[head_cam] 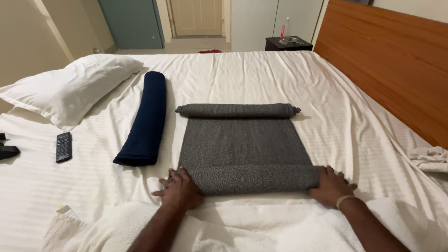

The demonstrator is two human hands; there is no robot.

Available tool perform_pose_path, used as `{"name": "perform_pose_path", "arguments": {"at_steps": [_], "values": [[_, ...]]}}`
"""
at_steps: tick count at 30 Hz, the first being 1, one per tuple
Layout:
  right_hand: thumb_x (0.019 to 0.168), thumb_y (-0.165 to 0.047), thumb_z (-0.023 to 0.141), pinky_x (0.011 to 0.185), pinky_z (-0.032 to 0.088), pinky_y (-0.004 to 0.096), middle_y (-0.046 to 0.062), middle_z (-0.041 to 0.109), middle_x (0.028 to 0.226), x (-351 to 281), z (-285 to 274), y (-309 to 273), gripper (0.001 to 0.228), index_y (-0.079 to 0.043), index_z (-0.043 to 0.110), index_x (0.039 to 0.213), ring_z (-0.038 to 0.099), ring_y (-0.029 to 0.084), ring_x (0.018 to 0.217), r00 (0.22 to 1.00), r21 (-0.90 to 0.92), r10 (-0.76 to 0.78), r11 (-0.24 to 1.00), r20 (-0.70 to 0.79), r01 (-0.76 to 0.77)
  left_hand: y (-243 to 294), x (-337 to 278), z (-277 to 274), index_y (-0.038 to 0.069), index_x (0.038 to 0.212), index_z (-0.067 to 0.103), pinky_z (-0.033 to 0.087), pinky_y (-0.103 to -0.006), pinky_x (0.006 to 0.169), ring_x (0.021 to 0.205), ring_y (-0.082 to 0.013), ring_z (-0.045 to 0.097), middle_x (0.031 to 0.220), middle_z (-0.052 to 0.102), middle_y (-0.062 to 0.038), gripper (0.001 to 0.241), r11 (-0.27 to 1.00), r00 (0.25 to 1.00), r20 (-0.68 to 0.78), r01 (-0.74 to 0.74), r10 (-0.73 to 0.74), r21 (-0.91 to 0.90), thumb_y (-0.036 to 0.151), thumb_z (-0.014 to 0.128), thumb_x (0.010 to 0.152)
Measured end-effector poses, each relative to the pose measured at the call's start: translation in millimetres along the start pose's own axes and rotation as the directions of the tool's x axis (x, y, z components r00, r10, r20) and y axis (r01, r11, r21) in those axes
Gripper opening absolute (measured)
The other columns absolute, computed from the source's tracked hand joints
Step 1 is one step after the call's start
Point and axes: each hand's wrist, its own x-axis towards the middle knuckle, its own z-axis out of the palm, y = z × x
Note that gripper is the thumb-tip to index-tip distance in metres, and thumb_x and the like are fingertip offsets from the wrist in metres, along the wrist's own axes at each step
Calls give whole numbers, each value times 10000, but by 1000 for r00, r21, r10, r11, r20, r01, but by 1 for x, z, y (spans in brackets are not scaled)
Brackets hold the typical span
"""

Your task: The person rolls a gray towel on a bed into a tight cylindrical shape. They repeatedly smooth and adjust the roll to ensure it is compact and uniform, finishing with a neatly rolled towel.

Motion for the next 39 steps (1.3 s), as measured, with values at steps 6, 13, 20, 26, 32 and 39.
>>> {"name": "perform_pose_path", "arguments": {"at_steps": [6, 13, 20, 26, 32, 39], "values": [[885, -186, 688, 1250, -10, 625, 56, -33, 1743, 36, 39, 5, 1039, -160, -13, 1652, -66, 285, 1604, 878, -367, -462, 844, -126, 392, 3, 24, 27, -13, 1620, 37, 161, -788, 1132, 1557, -495, 45, 1695, 16, -282, 1040, 886, 923, -183, -249, 339, 391, 298, 715, 895], [951, -192, 670, 1259, 147, 624, 31, 99, 1737, 45, 26, -9, 951, -178, 28, 1651, 110, 267, 1600, 928, -333, -372, 878, -23, 343, -2, 58, 30, 40, 1611, 31, 155, -751, 1167, 1539, -442, 110, 1679, 74, -233, 928, 831, 871, -125, -397, 475, 391, 66, 636, 907], [871, -48, 666, 1229, 325, 417, 19, 391, 1628, 50, 13, -5, 799, -195, 330, 1581, 417, 207, 1477, 893, -194, -438, 889, -100, 414, -5, 68, 13, 58, 1417, 406, 317, -758, 1126, 1463, -346, 398, 1510, 467, -140, 503, 869, 878, -121, -423, 463, 256, 57, 564, 940], [821, -37, 691, 1230, 313, 414, 25, 365, 1629, 61, 12, 0, 799, -185, 400, 1550, 423, 222, 1455, 881, -78, -449, 893, -147, 443, -2, 59, -1, 107, 1488, 375, 315, -721, 1157, 1474, -319, 395, 1565, 431, -97, 558, 904, 913, -57, -388, 403, 181, 74, 529, 953], [823, 26, 630, 1233, 302, 414, 14, 443, 1577, 64, 17, 17, 798, -208, 414, 1554, 421, 225, 1463, 893, -74, -448, 893, -49, 444, 3, 48, -3, 100, 1630, 118, 239, -741, 1172, 1551, -365, 214, 1692, 199, -116, 787, 898, 925, 51, -377, 376, 225, 37, 502, 946], [942, -190, 661, 1300, 309, 350, -9, 420, 1636, 37, -15, -12, 666, -228, 398, 1553, 434, 175, 1515, 943, -147, -290, 938, 161, 314, -3, 51, 0, 93, 1651, 31, 222, -753, 1177, 1577, -386, 171, 1724, 106, -145, 890, 868, 903, 228, -418, 365, 268, 146, 581, 954]]}}
